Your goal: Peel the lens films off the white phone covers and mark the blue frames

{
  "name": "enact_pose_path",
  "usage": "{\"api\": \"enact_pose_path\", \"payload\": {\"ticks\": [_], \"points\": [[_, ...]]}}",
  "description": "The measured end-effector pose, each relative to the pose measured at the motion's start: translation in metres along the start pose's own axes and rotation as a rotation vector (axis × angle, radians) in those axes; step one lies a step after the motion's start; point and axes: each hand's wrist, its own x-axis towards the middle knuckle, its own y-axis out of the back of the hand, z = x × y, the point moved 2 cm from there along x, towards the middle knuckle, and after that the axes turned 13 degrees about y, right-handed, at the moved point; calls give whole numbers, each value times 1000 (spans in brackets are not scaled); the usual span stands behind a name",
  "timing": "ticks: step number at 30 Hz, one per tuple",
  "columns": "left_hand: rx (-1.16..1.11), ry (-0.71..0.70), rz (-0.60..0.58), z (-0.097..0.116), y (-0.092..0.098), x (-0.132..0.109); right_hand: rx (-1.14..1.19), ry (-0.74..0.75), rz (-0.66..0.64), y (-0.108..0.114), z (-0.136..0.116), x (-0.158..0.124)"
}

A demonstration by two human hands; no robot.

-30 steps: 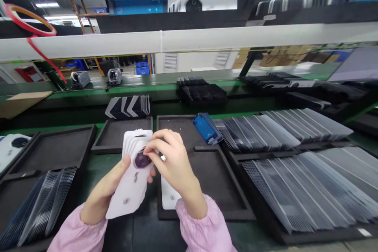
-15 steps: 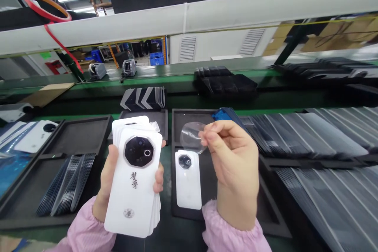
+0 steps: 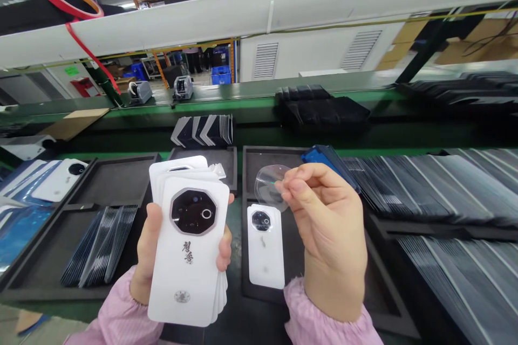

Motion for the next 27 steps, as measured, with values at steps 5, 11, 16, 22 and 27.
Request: {"api": "enact_pose_path", "payload": {"ticks": [5,11,16,22,27], "points": [[-3,-13,15,-2,-2,-2,23,0,14,0,-1,0],[-28,-12,-8,-2,-3,-2,38,0,22,0,-2,0],[-65,-18,-6,-3,-3,-2,15,-1,40,0,-4,0],[-86,-2,-16,-3,-4,-5,15,12,35,0,-4,0],[-98,-9,-37,-4,-4,-5,9,9,30,-1,-4,0]]}}
